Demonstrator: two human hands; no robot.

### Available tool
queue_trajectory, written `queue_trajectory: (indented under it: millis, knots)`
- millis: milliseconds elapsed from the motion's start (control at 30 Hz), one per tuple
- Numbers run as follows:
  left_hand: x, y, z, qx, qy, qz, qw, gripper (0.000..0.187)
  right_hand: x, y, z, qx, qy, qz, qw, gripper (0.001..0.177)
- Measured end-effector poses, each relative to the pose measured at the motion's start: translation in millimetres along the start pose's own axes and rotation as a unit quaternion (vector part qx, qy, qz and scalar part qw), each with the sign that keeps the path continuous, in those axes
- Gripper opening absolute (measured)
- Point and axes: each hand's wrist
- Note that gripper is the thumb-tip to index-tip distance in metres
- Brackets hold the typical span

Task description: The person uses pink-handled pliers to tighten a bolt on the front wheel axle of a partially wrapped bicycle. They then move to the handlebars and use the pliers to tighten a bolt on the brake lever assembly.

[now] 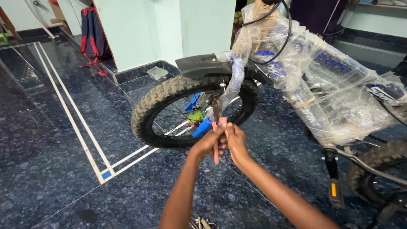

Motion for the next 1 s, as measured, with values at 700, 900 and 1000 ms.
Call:
queue_trajectory:
  millis: [700, 900, 1000]
  knots:
    - [-35, 8, -14, 0.030, -0.094, -0.124, 0.987, 0.081, 42, -43, 40, -0.224, 0.081, 0.218, 0.946, 0.060]
    - [-47, 2, -15, -0.001, -0.139, -0.153, 0.978, 0.066, 52, -34, 14, -0.225, 0.160, 0.264, 0.924, 0.077]
    - [-42, 21, -2, -0.020, -0.137, -0.167, 0.976, 0.065, 52, -32, 11, -0.223, 0.174, 0.311, 0.908, 0.084]
Point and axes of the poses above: each hand's wrist, its own y-axis towards the middle knuckle, its own x-axis out of the back of the hand, z = x × y, and after that the axes turned 7 degrees about -y, right-handed
